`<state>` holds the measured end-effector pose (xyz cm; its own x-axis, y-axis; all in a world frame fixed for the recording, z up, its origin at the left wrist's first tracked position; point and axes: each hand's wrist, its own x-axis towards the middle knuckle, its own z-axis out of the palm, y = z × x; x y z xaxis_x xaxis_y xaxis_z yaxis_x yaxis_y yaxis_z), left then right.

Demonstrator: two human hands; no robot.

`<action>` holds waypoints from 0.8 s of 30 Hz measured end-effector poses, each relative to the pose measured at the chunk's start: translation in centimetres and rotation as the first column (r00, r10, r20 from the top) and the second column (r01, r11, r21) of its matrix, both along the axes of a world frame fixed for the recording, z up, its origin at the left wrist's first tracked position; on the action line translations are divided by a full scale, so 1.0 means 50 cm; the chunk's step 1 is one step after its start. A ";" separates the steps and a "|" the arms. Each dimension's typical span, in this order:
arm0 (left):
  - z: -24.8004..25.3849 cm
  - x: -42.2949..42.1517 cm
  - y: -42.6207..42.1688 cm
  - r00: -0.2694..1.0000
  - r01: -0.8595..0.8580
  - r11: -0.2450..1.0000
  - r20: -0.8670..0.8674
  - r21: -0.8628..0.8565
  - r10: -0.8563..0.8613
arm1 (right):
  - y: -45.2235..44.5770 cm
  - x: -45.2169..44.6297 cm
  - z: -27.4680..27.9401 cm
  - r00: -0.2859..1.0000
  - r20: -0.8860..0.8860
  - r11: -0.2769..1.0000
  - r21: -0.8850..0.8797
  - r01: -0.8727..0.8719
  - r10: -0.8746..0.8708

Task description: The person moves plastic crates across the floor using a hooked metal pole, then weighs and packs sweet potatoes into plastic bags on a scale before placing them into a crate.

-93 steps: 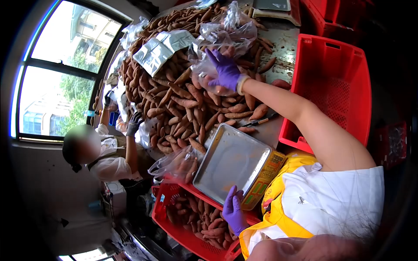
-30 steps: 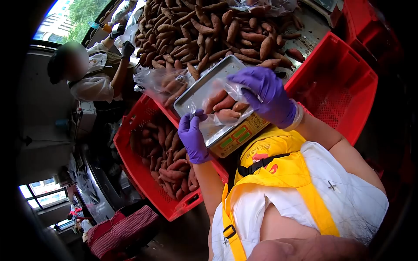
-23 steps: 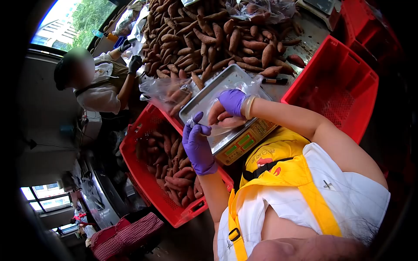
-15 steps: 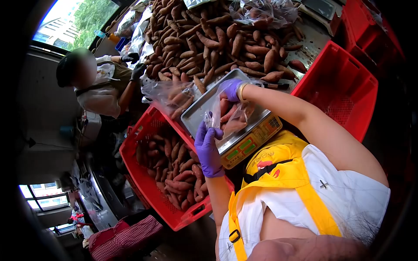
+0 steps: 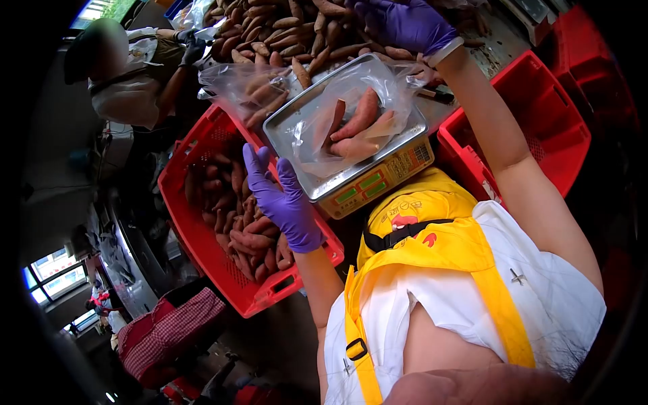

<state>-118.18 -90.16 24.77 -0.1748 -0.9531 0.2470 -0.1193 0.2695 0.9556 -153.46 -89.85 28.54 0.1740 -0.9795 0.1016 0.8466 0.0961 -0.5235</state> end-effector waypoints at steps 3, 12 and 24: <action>0.013 -0.003 0.004 0.998 -0.036 0.994 0.057 -0.099 0.041 | 0.017 0.031 0.016 0.994 -0.002 0.974 -0.198 0.106 -0.108; -0.033 -0.045 0.015 0.908 0.133 0.991 0.403 -0.023 -0.112 | 0.087 0.217 -0.074 -0.464 -0.884 0.993 0.100 -0.058 0.062; 0.006 -0.002 0.059 0.712 0.629 0.647 -0.653 0.432 -0.256 | 0.289 0.205 -0.069 -0.826 -0.548 0.825 -0.523 0.215 -0.132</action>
